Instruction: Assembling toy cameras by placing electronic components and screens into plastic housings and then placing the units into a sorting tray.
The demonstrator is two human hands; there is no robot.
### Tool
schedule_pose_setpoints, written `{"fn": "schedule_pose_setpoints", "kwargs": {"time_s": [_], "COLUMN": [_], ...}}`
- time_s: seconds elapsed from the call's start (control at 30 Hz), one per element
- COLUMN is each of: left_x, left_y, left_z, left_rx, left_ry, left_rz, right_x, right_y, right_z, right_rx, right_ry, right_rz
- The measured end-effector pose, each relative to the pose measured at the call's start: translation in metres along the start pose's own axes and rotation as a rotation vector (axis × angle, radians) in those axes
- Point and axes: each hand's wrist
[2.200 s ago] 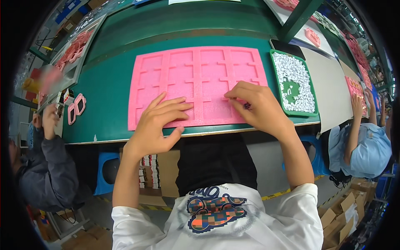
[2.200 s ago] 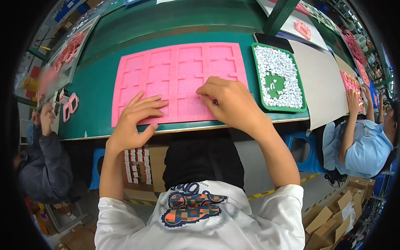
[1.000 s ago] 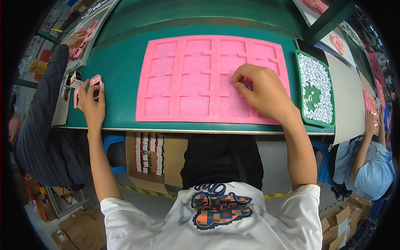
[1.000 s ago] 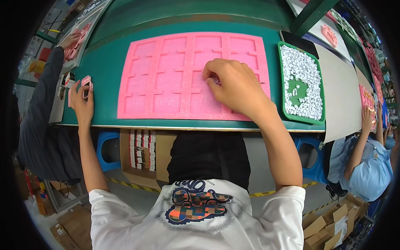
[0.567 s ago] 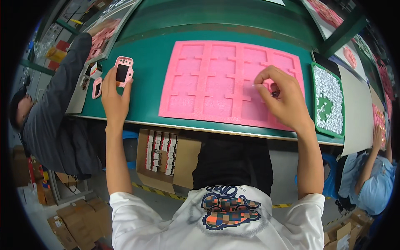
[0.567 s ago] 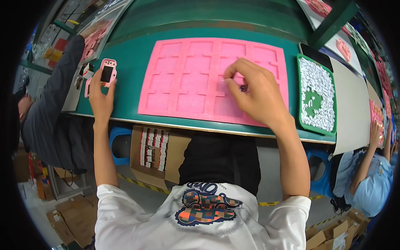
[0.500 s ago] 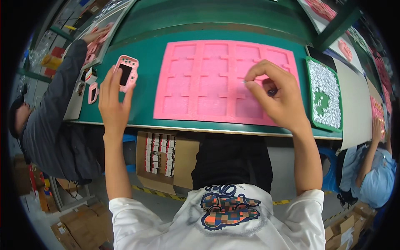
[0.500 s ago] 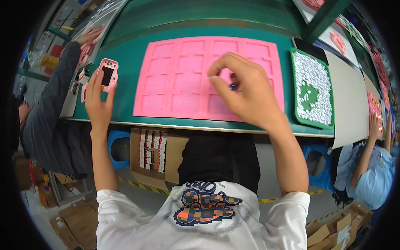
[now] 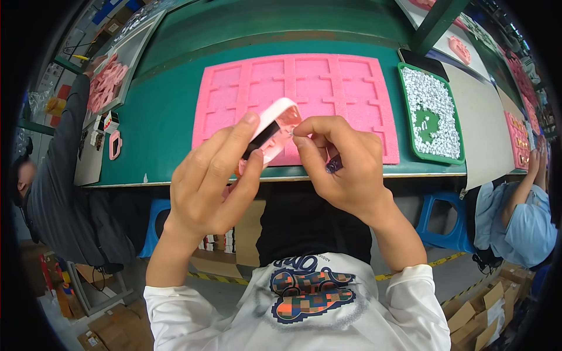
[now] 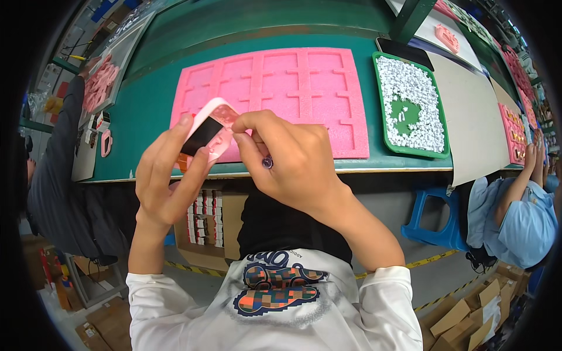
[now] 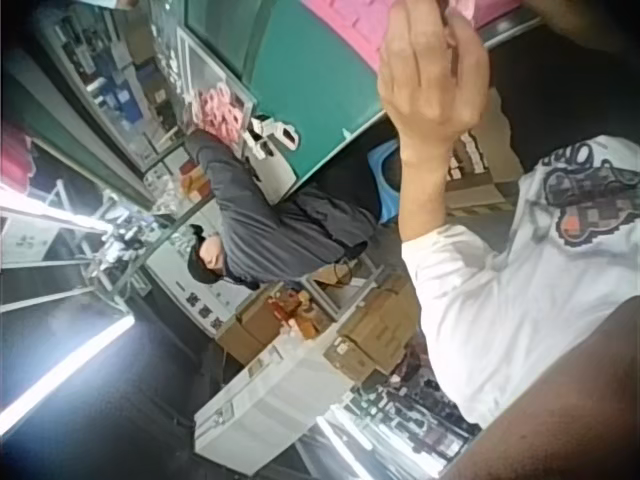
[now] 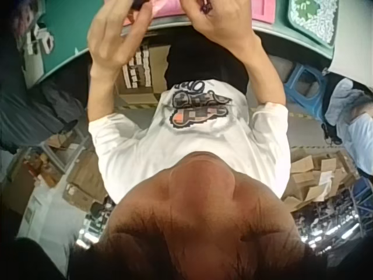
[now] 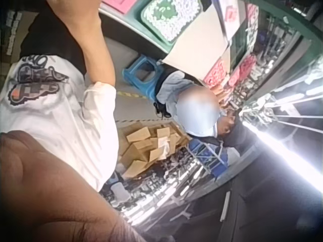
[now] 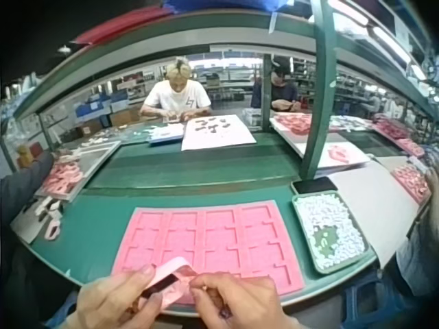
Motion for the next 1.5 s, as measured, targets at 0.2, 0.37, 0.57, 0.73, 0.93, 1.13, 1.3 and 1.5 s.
{"fn": "schedule_pose_setpoints", "kwargs": {"time_s": [0.2, 0.37, 0.57, 0.73, 0.93, 1.13, 1.3, 1.5], "left_x": [-0.001, -0.009, -0.018, -0.008, 0.035, 0.028, 0.020, 0.014], "left_y": [0.007, 0.007, -0.008, 0.009, 0.080, 0.111, 0.105, 0.119], "left_z": [-0.003, -0.008, -0.006, -0.010, 0.000, -0.014, -0.011, -0.010], "left_rx": [0.068, 0.046, -0.012, -0.136, -0.281, -0.639, -0.833, -0.891], "left_ry": [-0.003, -0.061, -0.130, -0.005, 0.150, 0.194, 0.144, 0.063], "left_rz": [0.001, 0.052, 0.356, 0.775, 1.373, 1.803, 2.220, 2.388], "right_x": [-0.003, -0.023, -0.038, -0.043, -0.034, -0.044, -0.053, -0.071], "right_y": [-0.006, 0.001, 0.007, 0.013, 0.002, -0.005, -0.025, -0.030], "right_z": [0.005, 0.003, -0.001, 0.006, 0.020, 0.032, 0.038, 0.041], "right_rx": [0.028, -0.098, -0.225, -0.299, -0.356, -0.395, -0.314, -0.500], "right_ry": [0.027, -0.077, -0.228, -0.199, -0.126, -0.184, -0.157, -0.048], "right_rz": [0.109, 0.347, 0.288, 0.267, 0.189, 0.220, 0.078, -1.001]}}
Point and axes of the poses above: each hand's wrist, its own z-axis away from the middle knuckle, its own x-axis out of the palm, y = z × x, and after that the axes turned 14 degrees about -y, right-handed
